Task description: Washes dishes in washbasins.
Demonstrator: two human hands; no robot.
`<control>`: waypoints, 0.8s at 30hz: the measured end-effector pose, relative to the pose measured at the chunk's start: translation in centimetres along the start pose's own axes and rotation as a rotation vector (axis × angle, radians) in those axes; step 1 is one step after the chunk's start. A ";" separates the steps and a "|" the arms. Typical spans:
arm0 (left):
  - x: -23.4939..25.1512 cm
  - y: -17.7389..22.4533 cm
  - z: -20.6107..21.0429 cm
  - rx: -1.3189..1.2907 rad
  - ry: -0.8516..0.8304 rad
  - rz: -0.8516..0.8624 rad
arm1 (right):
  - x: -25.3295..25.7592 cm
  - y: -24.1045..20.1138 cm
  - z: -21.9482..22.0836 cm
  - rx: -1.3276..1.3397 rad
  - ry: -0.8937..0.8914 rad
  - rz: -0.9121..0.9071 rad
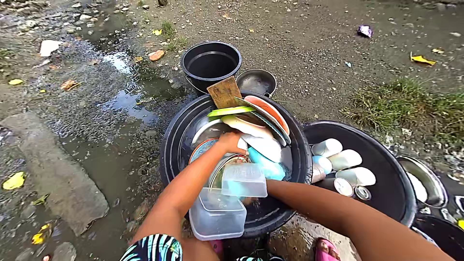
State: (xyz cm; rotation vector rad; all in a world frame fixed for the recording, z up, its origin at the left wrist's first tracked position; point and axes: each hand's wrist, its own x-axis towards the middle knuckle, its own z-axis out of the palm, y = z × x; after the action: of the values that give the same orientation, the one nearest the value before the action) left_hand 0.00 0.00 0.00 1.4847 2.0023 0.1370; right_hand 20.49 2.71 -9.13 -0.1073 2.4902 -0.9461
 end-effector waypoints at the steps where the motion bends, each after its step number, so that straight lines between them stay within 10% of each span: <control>1: 0.3 0.0 0.0 0.013 -0.015 -0.045 | -0.4 -0.7 -1.3 0.058 -0.042 0.004; 10: -1.1 0.5 -2.4 0.114 -0.046 -0.097 | -4.9 -4.0 -11.0 0.364 -0.170 -0.007; 17: -5.8 -2.6 -6.2 0.128 -0.038 -0.189 | -10.5 -4.9 -16.6 0.625 0.066 0.087; 24: -7.8 -3.4 -4.6 0.112 0.097 0.183 | -7.5 -9.0 -20.3 0.736 0.029 0.108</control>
State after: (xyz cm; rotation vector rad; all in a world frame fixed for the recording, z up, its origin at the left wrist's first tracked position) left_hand -4.00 -6.91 5.51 1.7630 1.9750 0.1793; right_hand 17.06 10.01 12.88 0.2759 1.9908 -1.7410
